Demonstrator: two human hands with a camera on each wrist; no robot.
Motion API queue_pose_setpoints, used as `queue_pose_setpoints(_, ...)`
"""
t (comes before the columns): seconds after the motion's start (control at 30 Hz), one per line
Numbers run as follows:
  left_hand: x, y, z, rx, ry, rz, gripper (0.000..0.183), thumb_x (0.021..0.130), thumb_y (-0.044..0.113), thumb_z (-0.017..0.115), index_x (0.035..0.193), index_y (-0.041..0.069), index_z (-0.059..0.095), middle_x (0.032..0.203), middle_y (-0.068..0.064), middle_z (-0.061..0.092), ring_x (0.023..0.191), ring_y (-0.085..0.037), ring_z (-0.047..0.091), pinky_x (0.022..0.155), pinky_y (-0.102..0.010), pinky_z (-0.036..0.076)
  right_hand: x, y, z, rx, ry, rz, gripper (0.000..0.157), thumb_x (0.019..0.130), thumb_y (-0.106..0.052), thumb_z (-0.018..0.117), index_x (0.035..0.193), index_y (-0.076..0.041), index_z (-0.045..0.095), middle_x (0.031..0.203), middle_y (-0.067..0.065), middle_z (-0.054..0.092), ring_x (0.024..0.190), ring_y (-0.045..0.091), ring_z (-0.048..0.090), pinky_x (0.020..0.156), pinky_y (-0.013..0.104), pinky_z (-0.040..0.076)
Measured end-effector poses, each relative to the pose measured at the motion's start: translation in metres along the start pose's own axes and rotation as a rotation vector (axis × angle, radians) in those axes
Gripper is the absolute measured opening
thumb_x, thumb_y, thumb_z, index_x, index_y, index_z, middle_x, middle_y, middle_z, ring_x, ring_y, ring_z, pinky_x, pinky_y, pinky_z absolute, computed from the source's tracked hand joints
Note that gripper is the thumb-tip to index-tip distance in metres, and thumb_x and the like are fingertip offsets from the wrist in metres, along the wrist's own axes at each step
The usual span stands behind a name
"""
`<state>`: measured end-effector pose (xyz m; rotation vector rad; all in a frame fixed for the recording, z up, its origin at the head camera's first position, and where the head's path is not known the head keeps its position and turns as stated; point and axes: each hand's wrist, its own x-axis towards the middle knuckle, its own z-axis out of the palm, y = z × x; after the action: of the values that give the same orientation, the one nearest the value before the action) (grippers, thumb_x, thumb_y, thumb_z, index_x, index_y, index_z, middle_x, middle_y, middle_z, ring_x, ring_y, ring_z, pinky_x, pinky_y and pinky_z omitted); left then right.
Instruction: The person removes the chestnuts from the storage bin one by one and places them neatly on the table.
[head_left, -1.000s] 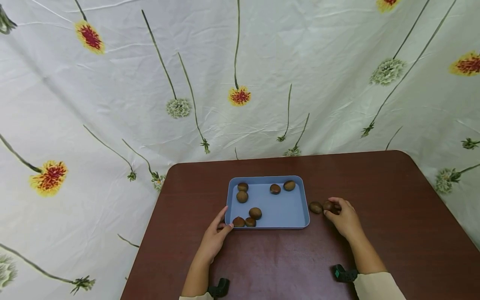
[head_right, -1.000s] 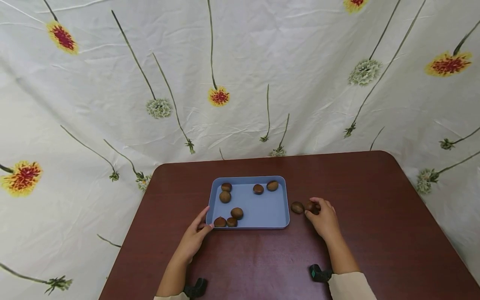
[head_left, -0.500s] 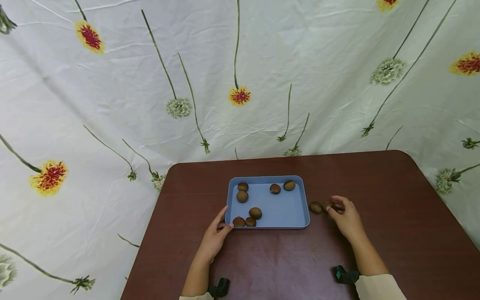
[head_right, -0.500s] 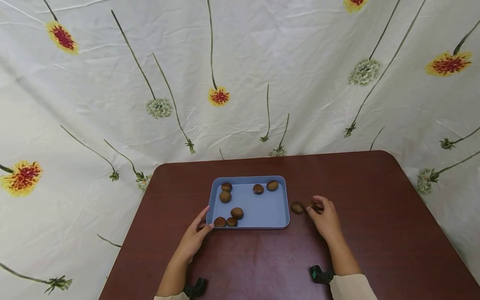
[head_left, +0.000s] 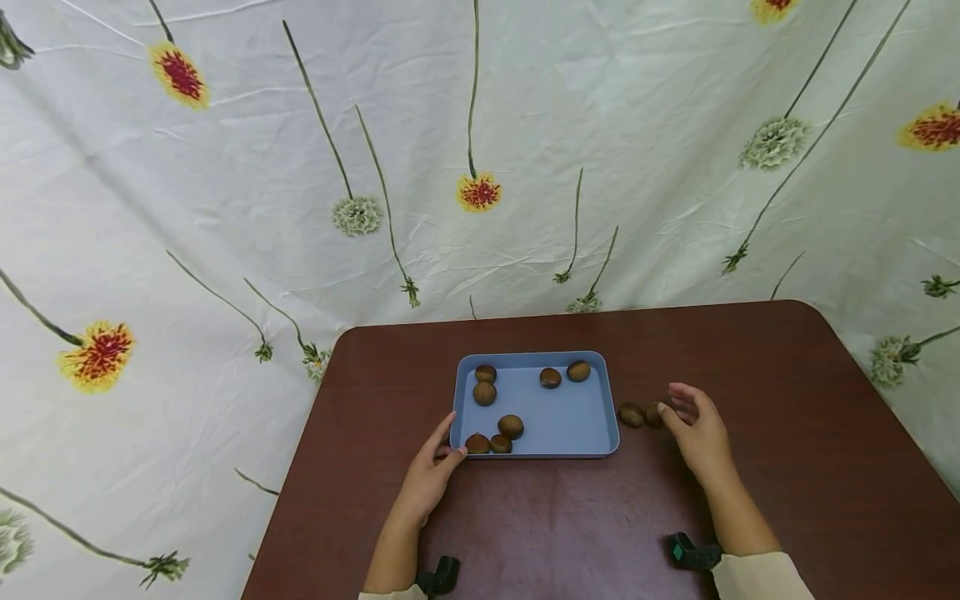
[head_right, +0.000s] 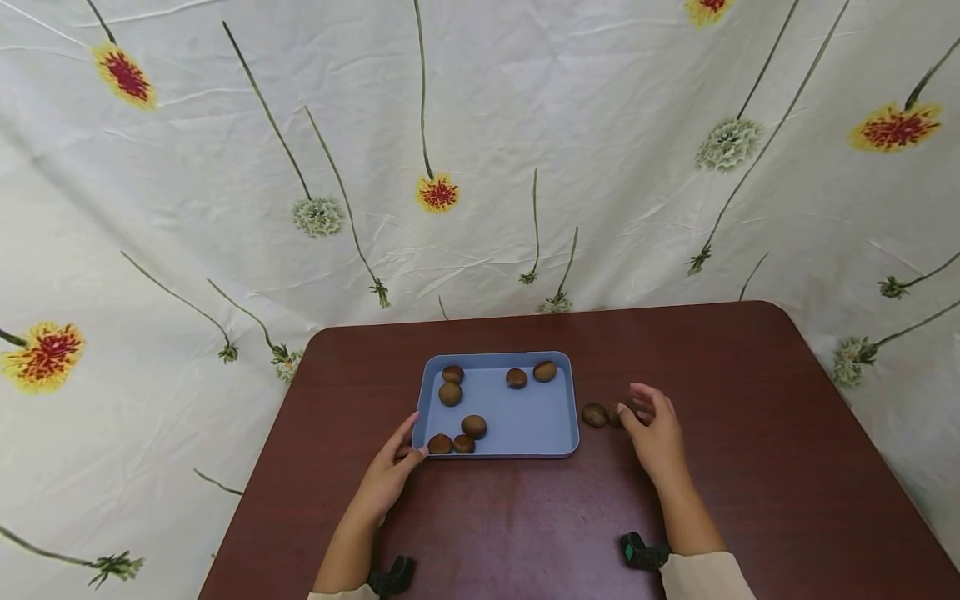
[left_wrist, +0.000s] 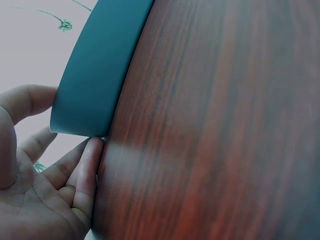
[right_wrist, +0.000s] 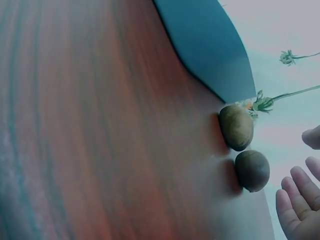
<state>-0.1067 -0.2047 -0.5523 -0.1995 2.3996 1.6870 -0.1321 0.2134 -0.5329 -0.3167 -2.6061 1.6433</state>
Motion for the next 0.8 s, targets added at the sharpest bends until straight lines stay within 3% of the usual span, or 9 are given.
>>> queue_pose_setpoints(0.1,0.000,0.000,0.000,-0.004,0.002,0.001,0.065,0.100,0.028,0.064,0.156,0.042,0.034,0.149,-0.007,0.048,0.102,-0.022,0.050,0.080,-0.036,0.041,-0.002,-0.004,0.000,0.012,0.002,-0.006,0.056,0.103,-0.035,0.059,0.149,-0.009,0.045,0.148,0.017,0.049,0.134,0.035,0.051,0.101,0.018,0.043)
queue_pose_setpoints(0.2,0.000,-0.001,0.000,-0.003,0.001,0.005,0.065,0.100,0.028,0.064,0.156,0.041,0.034,0.150,-0.008,0.048,0.102,-0.021,0.050,0.079,-0.035,0.041,-0.003,-0.007,0.001,0.029,0.007,-0.019,0.054,0.102,-0.034,0.060,0.149,-0.009,0.046,0.147,0.016,0.051,0.132,0.034,0.052,0.088,0.004,0.038)
queue_pose_setpoints(0.53,0.000,0.000,0.000,0.008,0.002,-0.002,0.064,0.100,0.029,0.064,0.156,0.043,0.034,0.153,-0.006,0.046,0.104,-0.021,0.051,0.080,-0.035,0.041,-0.005,-0.013,0.010,0.049,-0.009,-0.039,0.051,0.102,-0.032,0.062,0.146,-0.009,0.049,0.144,0.017,0.053,0.130,0.033,0.054,0.085,0.003,0.039)
queue_pose_setpoints(0.8,-0.002,0.005,0.001,0.020,0.007,-0.014,0.064,0.102,0.022,0.061,0.158,0.036,0.033,0.149,-0.010,0.048,0.101,-0.022,0.050,0.079,-0.035,0.041,-0.007,-0.016,0.023,0.061,-0.028,-0.108,0.047,0.101,-0.024,0.064,0.142,-0.005,0.052,0.139,0.015,0.055,0.126,0.027,0.054,0.093,0.007,0.040)
